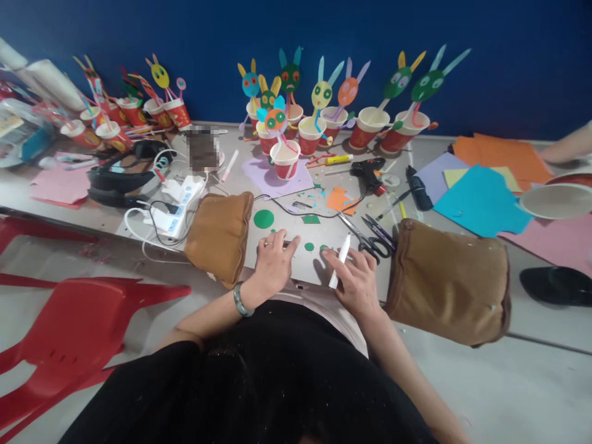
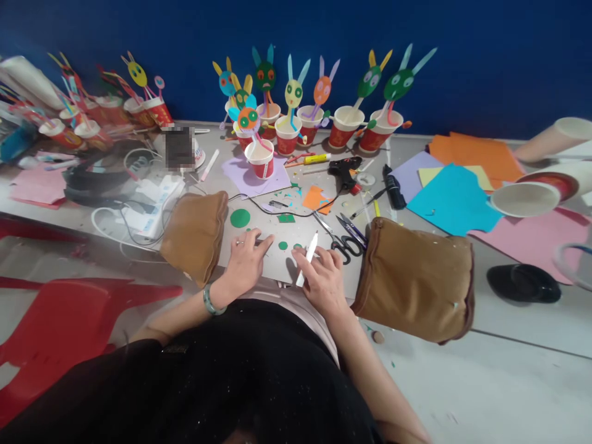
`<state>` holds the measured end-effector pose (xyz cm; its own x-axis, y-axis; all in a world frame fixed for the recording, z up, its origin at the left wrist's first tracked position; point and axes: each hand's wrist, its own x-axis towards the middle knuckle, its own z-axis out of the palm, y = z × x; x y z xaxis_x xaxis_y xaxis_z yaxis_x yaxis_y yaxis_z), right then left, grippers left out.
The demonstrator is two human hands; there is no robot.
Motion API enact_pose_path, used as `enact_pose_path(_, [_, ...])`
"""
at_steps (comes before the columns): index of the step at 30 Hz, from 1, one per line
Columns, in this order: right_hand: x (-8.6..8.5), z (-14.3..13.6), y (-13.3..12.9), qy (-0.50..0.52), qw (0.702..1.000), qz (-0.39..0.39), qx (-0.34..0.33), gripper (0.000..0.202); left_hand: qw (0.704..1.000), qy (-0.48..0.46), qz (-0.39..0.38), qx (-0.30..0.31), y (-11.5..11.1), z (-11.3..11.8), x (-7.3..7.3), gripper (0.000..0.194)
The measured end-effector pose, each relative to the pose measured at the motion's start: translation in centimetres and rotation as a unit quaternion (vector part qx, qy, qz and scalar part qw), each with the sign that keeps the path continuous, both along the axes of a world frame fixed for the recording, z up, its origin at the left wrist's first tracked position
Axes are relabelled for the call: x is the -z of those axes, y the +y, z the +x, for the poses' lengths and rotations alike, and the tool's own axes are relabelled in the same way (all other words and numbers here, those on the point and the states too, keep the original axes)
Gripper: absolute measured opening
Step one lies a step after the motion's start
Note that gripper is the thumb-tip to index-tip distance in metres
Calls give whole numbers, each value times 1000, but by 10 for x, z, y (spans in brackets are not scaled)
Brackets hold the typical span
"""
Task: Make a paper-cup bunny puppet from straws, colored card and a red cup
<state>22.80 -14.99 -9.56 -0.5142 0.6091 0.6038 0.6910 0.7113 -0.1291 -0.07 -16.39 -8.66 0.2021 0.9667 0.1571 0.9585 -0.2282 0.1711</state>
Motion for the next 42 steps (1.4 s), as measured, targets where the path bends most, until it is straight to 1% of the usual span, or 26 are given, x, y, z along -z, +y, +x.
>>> enact_pose_path(3, [2, 0, 1, -7, 1000, -13, 3, 62, 1000, -15, 23, 12, -3, -1, 2, 52])
enact_pose_path(6, [4, 1, 2, -15, 999, -32, -2, 68, 998, -24, 46, 30, -5, 0, 3, 49])
enact_pose_path(9, [4, 2, 3, -17, 999, -36, -6, 69, 996, -24, 58, 66, -8, 4, 3, 45])
enact_pose_path(12, [1, 1, 3, -17, 1000, -20, -6, 66, 991, -15, 63, 114, -10, 9, 3, 40])
enact_pose_path(16, [-1, 0, 4, -19, 1000, -4, -10, 65, 986, 5, 57, 154, -11, 14, 3, 46])
enact_pose_path(23, [5, 2, 5, -13, 999, -15, -26, 63, 985, 11, 40, 165, -12, 17, 4, 51])
enact_pose_path(27, [6, 4, 4, -5, 1000, -12, -27, 55, 986, 9, 41, 163, -13, 21, 6, 51])
enact_pose_path(30, [7, 5, 3, -7, 1000, -16, -21, 52, 985, 6, 55, 161, -13, 23, 7, 48])
enact_pose_path(35, [11, 6, 2, -11, 1000, -20, -5, 54, 983, -1, 83, 163, -14, 23, 7, 43])
enact_pose_path(42, [12, 6, 2, -9, 1000, -16, -8, 55, 983, -29, 76, 167, -15, 19, 4, 42])
